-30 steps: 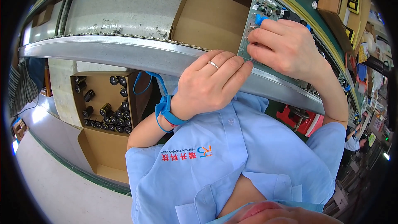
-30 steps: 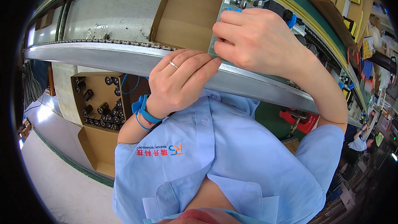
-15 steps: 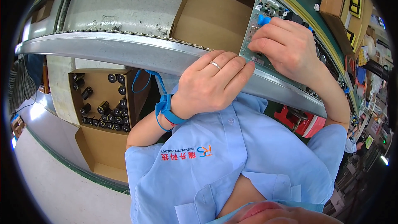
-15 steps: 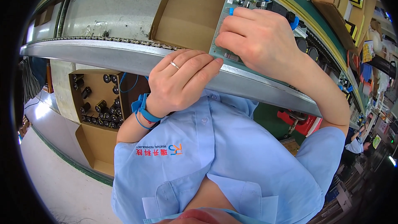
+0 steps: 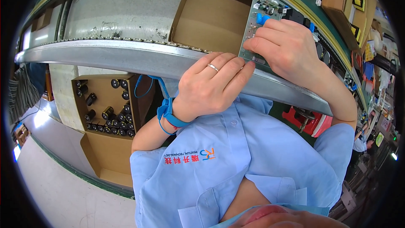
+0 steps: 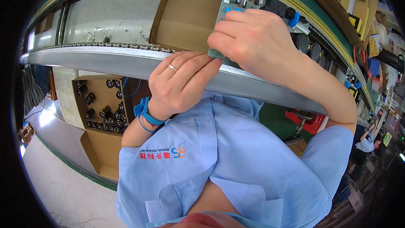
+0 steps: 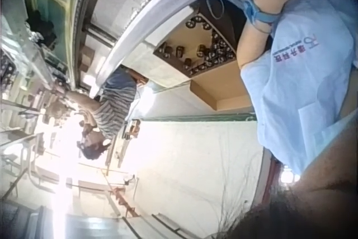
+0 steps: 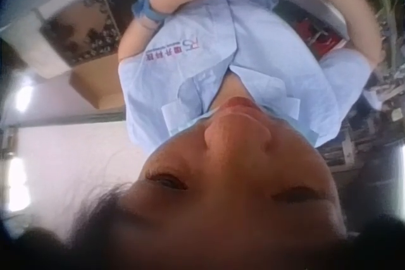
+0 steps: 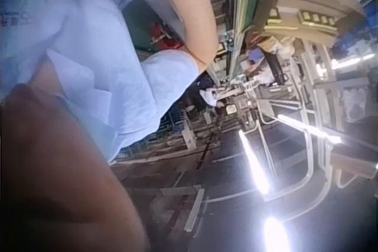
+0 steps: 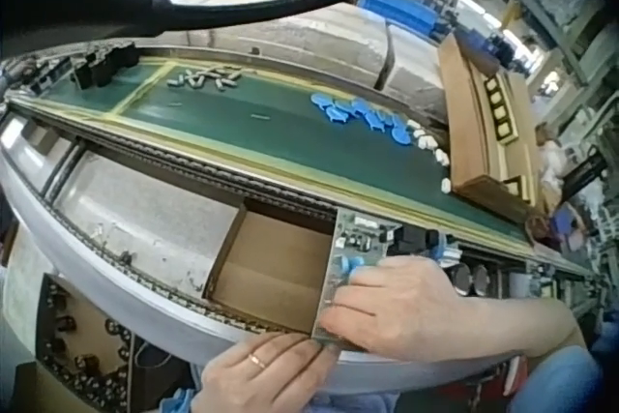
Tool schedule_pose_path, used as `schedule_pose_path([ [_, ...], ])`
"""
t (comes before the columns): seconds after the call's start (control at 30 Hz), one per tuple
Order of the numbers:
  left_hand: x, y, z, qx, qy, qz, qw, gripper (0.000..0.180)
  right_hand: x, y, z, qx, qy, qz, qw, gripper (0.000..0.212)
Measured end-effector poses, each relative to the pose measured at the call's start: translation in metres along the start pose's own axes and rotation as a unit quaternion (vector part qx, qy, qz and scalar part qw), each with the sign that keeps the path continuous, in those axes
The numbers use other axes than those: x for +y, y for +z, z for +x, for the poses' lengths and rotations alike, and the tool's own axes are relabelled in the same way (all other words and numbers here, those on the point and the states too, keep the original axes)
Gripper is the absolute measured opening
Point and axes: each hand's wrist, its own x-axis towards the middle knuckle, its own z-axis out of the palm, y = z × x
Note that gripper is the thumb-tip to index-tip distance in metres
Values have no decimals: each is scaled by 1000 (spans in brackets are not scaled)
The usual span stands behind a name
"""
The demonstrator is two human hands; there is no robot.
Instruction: Manually assemble components onto printed circuit boards on a production line.
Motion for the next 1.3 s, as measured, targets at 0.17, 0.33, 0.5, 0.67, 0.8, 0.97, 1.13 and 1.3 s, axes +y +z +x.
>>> schedule_pose_path([
  [0.17, -24, -22, 3, 4, -32, -25, 999, 24, 2, -19, -9, 66, -9, 98, 993, 25],
  [0.33, -50, -53, 19, 0, -202, 1, 979, 15, -49, -6, -28, 21, -24, 61, 998, 34],
  [0.5, -45, -52, 23, -54, -176, 70, 980, 11, -56, 8, -15, 27, 12, 4, 1000, 42],
  [0.67, -40, -42, 26, -59, -179, 67, 980, 11, -50, 6, -30, -41, 68, -30, 996, 46],
  [0.8, -33, -47, 29, -115, -249, 48, 961, 10, -45, 4, -54, 5, 123, -15, 992, 37],
  [0.97, -50, -64, 33, -166, -245, -35, 955, 11, -45, -2, -90, -41, 204, 11, 978, 15],
  [1.13, -71, -61, 45, -185, -240, 0, 953, 12, -44, -11, -132, -41, 317, 14, 948, 15],
  [1.3, -68, -54, 45, -247, -278, 30, 928, 21, -38, -22, -160, -70, 435, -2, 898, 20],
])
